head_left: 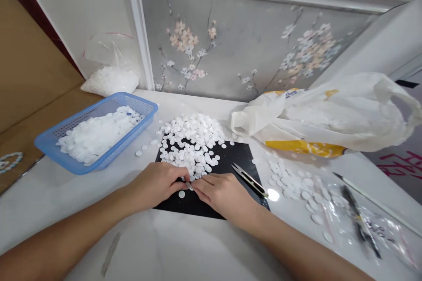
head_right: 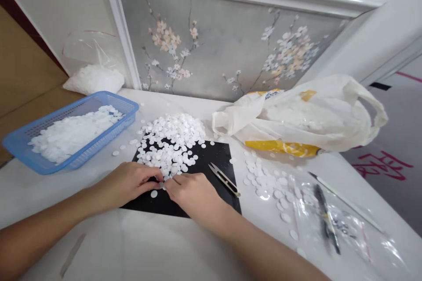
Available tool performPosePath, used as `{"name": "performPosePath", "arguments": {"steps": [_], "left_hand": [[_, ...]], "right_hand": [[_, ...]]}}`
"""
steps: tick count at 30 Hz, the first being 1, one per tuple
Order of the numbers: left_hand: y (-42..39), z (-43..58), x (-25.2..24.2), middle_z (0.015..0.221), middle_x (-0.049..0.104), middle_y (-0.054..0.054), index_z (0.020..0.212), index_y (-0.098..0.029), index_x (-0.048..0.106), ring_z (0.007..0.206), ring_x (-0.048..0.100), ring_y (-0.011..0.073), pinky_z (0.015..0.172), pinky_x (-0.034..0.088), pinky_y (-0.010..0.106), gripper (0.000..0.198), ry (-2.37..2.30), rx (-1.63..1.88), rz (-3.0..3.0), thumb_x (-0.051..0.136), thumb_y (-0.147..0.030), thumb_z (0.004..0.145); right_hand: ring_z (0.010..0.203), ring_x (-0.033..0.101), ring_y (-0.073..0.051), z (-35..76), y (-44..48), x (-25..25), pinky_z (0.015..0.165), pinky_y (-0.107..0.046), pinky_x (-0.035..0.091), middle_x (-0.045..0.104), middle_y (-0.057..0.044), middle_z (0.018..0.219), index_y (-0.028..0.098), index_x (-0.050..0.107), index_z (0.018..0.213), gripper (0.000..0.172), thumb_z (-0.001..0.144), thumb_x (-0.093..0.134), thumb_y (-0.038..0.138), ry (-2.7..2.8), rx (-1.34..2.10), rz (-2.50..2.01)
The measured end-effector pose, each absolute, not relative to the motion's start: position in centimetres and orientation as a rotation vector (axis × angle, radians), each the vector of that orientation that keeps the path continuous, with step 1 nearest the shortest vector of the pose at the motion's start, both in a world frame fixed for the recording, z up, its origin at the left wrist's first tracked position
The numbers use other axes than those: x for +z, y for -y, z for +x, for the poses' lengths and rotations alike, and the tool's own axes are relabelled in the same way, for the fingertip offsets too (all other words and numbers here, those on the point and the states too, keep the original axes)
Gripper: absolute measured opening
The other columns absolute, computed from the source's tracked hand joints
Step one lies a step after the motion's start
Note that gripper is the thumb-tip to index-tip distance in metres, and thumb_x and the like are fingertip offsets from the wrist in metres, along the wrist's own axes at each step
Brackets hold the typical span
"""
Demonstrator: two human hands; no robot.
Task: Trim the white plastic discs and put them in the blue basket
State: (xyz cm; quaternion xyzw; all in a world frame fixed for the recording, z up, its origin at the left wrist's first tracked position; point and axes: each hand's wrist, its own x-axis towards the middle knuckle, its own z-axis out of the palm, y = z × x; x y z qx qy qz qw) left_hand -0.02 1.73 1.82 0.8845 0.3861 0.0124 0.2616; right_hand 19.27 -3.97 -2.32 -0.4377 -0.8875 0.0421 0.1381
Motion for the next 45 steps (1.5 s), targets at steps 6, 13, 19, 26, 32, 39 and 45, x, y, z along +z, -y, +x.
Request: {"name": "performPosePath", "arguments": {"steps": [6,13,19,26,32,39,45], "left_hand": [[-1.5,0.4,1.8,0.054,0.053,-0.006,0.081,-0.025,0.065,0.054,0.05,0.0132,0.053,0.027,0.022,0.01,-1.131,0.007,2.273,0.056,-0.028,0.081],[-1.8,-0.1,1.7,0.073,0.068,-0.003,0.084,-0.025,0.066,0.068,0.06,0.0145,0.059,0.031,0.022,0.009,-1.013,-0.015,2.479,0.056,-0.025,0.083],[-2.0,-0.9,0.8,0.07,0.065,0.0,0.079,-0.021,0.062,0.066,0.059,0.0147,0.054,0.026,0.025,0.019,-0.774,0.012,2.881,0.047,-0.022,0.09],[-1.9,-0.3,0.5,0.061,0.061,-0.004,0.078,-0.022,0.064,0.056,0.052,0.0106,0.054,0.029,0.021,0.015,-1.019,0.1,2.548,0.051,-0.022,0.083],[-2.2,-0.2,0.6,0.049,0.038,-0.008,0.072,-0.02,0.064,0.046,0.035,0.0089,0.046,0.024,0.021,0.019,-1.143,0.157,2.095,0.055,-0.035,0.079],[-2.0,-0.2,0.5,0.051,0.043,-0.007,0.07,-0.022,0.065,0.049,0.04,0.0101,0.048,0.023,0.021,0.013,-1.176,0.133,2.186,0.058,-0.03,0.076],[-2.0,-0.2,1.2,0.056,0.051,-0.006,0.078,-0.022,0.061,0.051,0.044,0.0112,0.051,0.026,0.022,0.022,-1.166,0.232,2.152,0.046,-0.035,0.087]], "right_hand": [[0.062,0.06,-0.015,19.4,4.0,-1.5,0.052,-0.027,0.033,0.066,-0.004,0.076,0.015,0.061,0.094,0.018,0.087,0.048,0.004,2.751,-0.012,-1.135],[0.056,0.058,-0.013,18.8,3.7,-1.8,0.052,-0.023,0.035,0.065,-0.001,0.066,0.018,0.064,0.078,0.015,0.084,0.051,0.011,2.4,0.295,-1.382],[0.042,0.044,-0.008,19.1,3.6,-0.4,0.045,-0.02,0.031,0.053,0.006,0.05,0.02,0.064,0.067,0.013,0.075,0.055,0.014,2.023,0.756,-1.654],[0.043,0.043,-0.008,19.4,3.2,-1.0,0.046,-0.019,0.03,0.05,0.007,0.05,0.02,0.062,0.07,0.009,0.073,0.058,0.014,2.005,0.717,-1.696],[0.046,0.047,-0.01,19.6,3.7,-0.8,0.05,-0.021,0.033,0.061,0.005,0.061,0.024,0.066,0.084,0.015,0.082,0.054,0.014,2.099,0.667,-1.598],[0.051,0.054,-0.011,19.2,4.0,-0.7,0.053,-0.021,0.037,0.068,0.003,0.068,0.023,0.069,0.082,0.013,0.08,0.062,0.013,2.182,0.69,-1.574],[0.061,0.06,-0.011,19.6,4.3,-0.4,0.059,-0.021,0.04,0.069,0.003,0.073,0.022,0.067,0.077,0.008,0.083,0.062,0.018,2.242,0.83,-1.326]]}}
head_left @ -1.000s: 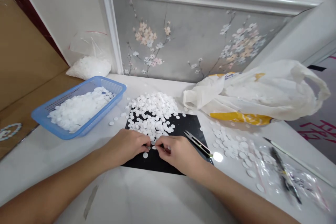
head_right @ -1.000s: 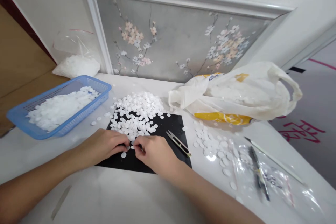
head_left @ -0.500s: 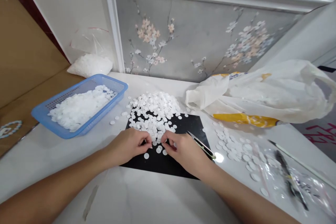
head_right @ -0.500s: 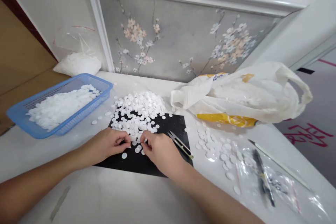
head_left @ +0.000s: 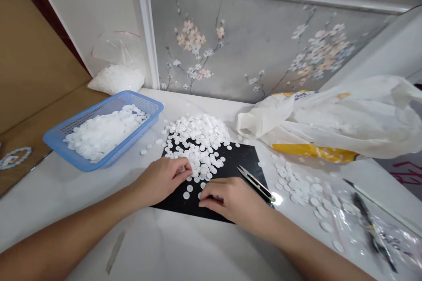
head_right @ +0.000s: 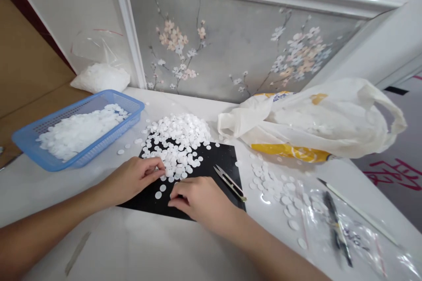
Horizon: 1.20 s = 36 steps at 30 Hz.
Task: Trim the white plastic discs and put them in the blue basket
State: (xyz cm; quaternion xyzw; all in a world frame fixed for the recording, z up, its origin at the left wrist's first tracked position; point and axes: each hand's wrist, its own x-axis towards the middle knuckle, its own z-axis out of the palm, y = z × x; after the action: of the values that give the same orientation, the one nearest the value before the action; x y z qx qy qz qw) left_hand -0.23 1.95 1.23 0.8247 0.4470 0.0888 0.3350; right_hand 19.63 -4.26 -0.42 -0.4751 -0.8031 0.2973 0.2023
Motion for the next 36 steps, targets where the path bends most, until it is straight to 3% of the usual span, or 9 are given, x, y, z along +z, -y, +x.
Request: {"name": "performPosePath", "arguments": {"steps": [4,8,13,16,20,23,27,31,36], "left_hand": [[-2.2,-0.6,2.1,0.058,0.051,-0.006,0.078,-0.021,0.06,0.053,0.043,0.0109,0.052,0.026,0.022,0.026,-1.138,0.23,2.096,0.042,-0.037,0.09],[-2.3,-0.9,2.8,0.053,0.045,-0.006,0.074,-0.021,0.059,0.05,0.038,0.0107,0.048,0.023,0.022,0.024,-1.076,0.069,2.09,0.048,-0.039,0.087],[-2.1,-0.9,3.0,0.067,0.057,-0.004,0.078,-0.022,0.06,0.057,0.046,0.0115,0.054,0.028,0.022,0.028,-1.038,0.05,2.129,0.039,-0.033,0.092],[-2.2,-0.9,2.6,0.064,0.054,-0.004,0.084,-0.023,0.061,0.057,0.044,0.0117,0.055,0.028,0.022,0.029,-1.041,0.085,2.117,0.035,-0.03,0.093],[-2.4,-1.0,2.0,0.053,0.041,-0.005,0.091,-0.021,0.06,0.051,0.038,0.0109,0.052,0.028,0.022,0.028,-1.019,0.194,1.965,0.034,-0.032,0.092],[-2.4,-0.8,1.8,0.056,0.045,-0.005,0.092,-0.018,0.058,0.048,0.036,0.0083,0.048,0.027,0.02,0.025,-0.974,0.299,1.647,0.04,-0.034,0.09],[-1.9,-0.2,1.9,0.058,0.051,-0.002,0.093,-0.015,0.058,0.039,0.028,0.0041,0.038,0.012,0.019,0.037,-0.934,0.332,1.122,0.045,-0.048,0.087],[-1.1,0.3,1.8,0.062,0.059,0.004,0.081,-0.016,0.055,0.042,0.041,0.0074,0.034,0.007,0.018,0.043,-0.858,0.284,0.869,0.046,-0.058,0.081],[-1.2,0.0,1.9,0.054,0.044,-0.003,0.063,-0.018,0.041,0.041,0.038,0.0057,0.033,0.01,0.015,0.036,-0.905,0.464,0.958,0.05,-0.049,0.078]], "right_hand": [[0.063,0.059,-0.012,20.8,3.7,0.3,0.062,-0.023,0.041,0.065,0.003,0.071,0.023,0.064,0.084,0.02,0.093,0.047,0.03,1.956,0.832,-1.509],[0.055,0.05,-0.013,21.8,2.8,-0.1,0.057,-0.024,0.039,0.051,0.005,0.058,0.022,0.059,0.091,0.024,0.095,0.036,0.029,1.791,0.859,-1.593],[0.054,0.042,-0.012,21.7,2.7,-0.7,0.052,-0.023,0.033,0.044,0.006,0.057,0.022,0.058,0.081,0.024,0.092,0.042,0.038,1.81,0.88,-1.608],[0.051,0.04,-0.012,21.8,2.8,-0.2,0.051,-0.024,0.032,0.043,0.006,0.054,0.023,0.058,0.078,0.022,0.09,0.046,0.037,1.883,0.858,-1.629],[0.056,0.048,-0.013,22.5,3.0,0.7,0.058,-0.026,0.037,0.052,0.003,0.06,0.022,0.058,0.089,0.025,0.093,0.034,0.028,1.896,0.896,-1.635],[0.058,0.049,-0.013,22.6,3.5,0.9,0.059,-0.026,0.038,0.052,0.003,0.063,0.021,0.057,0.093,0.027,0.092,0.031,0.021,1.931,0.975,-1.621],[0.064,0.05,-0.013,20.7,4.0,2.0,0.062,-0.025,0.038,0.052,0.003,0.07,0.022,0.055,0.094,0.023,0.093,0.032,0.019,1.978,1.002,-1.493],[0.074,0.052,-0.013,16.6,3.9,4.3,0.065,-0.025,0.041,0.054,-0.001,0.087,0.02,0.048,0.09,0.013,0.091,0.037,0.012,2.058,0.872,-1.303],[0.088,0.053,-0.015,14.3,3.6,6.7,0.074,-0.026,0.045,0.051,-0.007,0.105,0.019,0.049,0.1,0.025,0.085,0.039,0.002,2.287,0.696,-1.078]]}}
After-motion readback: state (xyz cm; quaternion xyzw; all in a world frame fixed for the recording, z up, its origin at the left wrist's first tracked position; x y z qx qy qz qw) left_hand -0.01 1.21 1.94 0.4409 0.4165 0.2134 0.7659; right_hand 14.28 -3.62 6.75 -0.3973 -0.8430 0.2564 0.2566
